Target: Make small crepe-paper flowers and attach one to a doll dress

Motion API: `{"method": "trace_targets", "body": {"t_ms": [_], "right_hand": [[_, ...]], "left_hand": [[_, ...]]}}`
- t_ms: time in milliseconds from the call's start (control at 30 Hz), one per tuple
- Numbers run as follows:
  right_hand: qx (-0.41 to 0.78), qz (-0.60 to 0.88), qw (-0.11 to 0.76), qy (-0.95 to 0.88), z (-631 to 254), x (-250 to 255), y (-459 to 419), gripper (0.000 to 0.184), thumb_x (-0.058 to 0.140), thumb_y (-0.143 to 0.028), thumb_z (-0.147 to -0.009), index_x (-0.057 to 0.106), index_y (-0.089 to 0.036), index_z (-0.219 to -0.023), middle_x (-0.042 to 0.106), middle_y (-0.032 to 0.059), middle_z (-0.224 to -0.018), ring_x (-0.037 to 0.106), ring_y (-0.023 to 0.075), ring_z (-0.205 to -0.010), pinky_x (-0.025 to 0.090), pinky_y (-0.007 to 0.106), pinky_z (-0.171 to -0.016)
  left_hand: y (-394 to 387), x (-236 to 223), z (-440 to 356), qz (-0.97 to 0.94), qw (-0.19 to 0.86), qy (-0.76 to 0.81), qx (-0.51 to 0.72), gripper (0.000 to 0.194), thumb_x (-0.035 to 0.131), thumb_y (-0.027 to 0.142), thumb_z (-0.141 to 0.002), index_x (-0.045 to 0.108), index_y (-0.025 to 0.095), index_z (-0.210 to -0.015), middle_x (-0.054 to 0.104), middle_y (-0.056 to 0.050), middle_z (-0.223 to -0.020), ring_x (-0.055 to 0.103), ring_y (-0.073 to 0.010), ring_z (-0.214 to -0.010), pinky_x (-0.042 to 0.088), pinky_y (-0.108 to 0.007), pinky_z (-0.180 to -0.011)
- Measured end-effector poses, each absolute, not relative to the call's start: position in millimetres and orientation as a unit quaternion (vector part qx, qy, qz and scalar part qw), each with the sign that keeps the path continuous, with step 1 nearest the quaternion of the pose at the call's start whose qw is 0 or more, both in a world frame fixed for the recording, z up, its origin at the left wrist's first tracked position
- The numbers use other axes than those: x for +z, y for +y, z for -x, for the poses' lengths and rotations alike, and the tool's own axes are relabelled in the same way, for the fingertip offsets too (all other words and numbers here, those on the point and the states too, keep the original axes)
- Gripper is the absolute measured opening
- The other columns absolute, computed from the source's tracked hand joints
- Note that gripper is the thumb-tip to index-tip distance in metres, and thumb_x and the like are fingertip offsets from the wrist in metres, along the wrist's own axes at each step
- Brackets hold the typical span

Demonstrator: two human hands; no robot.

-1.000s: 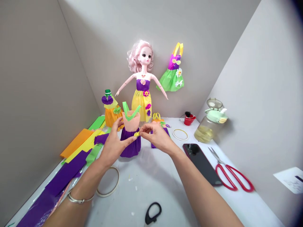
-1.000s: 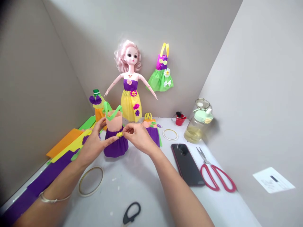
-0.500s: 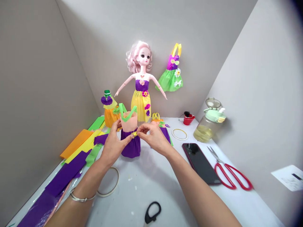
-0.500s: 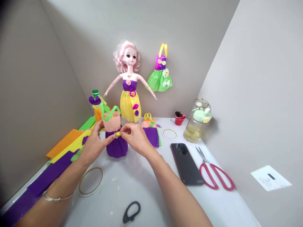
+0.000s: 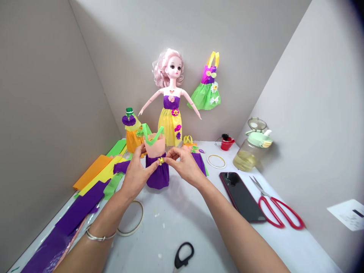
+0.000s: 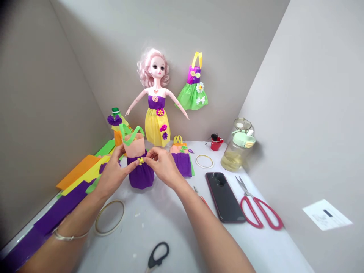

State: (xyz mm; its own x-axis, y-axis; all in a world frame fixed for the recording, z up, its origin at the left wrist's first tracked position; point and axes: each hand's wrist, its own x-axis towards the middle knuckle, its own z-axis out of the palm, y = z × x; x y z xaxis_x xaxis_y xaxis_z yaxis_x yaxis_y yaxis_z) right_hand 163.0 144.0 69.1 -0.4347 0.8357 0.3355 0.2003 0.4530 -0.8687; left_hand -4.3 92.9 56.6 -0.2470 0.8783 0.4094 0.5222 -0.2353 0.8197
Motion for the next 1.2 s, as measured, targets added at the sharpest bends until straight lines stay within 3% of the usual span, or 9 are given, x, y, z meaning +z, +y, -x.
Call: {"method": "trace_targets", "body": {"t_ms": [500, 667, 900, 1200], "right_hand": [[0.392, 0.363, 0.402, -0.744, -161, 69, 142, 0.013, 0.059, -0.026, -0.080, 0.058, -0.019, -0.070, 0.061, -0.0014, -0.069, 0.056, 0.0146, -0.069, 0.043, 0.026, -0.065], [0.394, 0.360, 0.399, -0.745, -160, 68, 141, 0.013, 0.058, -0.025, -0.081, 0.059, -0.019, -0.071, 0.062, -0.0012, -0.071, 0.055, 0.0138, -0.068, 0.042, 0.025, -0.064], [0.384, 0.352, 0.398, -0.755, -168, 68, 147, 0.018, 0.055, -0.030, -0.086, 0.059, -0.018, -0.073, 0.059, -0.0019, -0.070, 0.053, 0.0139, -0.069, 0.039, 0.026, -0.064], [0.375, 0.347, 0.343, -0.788, -177, 67, 151, 0.013, 0.064, -0.029, -0.082, 0.063, -0.020, -0.073, 0.058, -0.0027, -0.067, 0.050, 0.0146, -0.071, 0.039, 0.027, -0.068]], "left_hand": [[92, 61, 1, -0.582, 0.163, 0.604, 0.520, 0.060, 0.073, 0.042, -0.075, 0.048, 0.024, -0.127, 0.058, -0.009, -0.131, 0.053, -0.0278, -0.123, 0.039, -0.046, -0.105], [94, 61, -4, -0.574, 0.159, 0.605, 0.528, 0.063, 0.074, 0.037, -0.074, 0.047, 0.024, -0.129, 0.056, -0.010, -0.134, 0.052, -0.0282, -0.124, 0.039, -0.045, -0.104], [95, 62, -8, -0.561, 0.141, 0.632, 0.515, 0.051, 0.069, 0.031, -0.077, 0.050, 0.021, -0.123, 0.058, -0.010, -0.128, 0.053, -0.0295, -0.121, 0.040, -0.046, -0.102], [94, 62, -5, -0.564, 0.139, 0.634, 0.510, 0.051, 0.068, 0.031, -0.077, 0.050, 0.020, -0.123, 0.059, -0.010, -0.125, 0.054, -0.0287, -0.119, 0.042, -0.044, -0.100]]}}
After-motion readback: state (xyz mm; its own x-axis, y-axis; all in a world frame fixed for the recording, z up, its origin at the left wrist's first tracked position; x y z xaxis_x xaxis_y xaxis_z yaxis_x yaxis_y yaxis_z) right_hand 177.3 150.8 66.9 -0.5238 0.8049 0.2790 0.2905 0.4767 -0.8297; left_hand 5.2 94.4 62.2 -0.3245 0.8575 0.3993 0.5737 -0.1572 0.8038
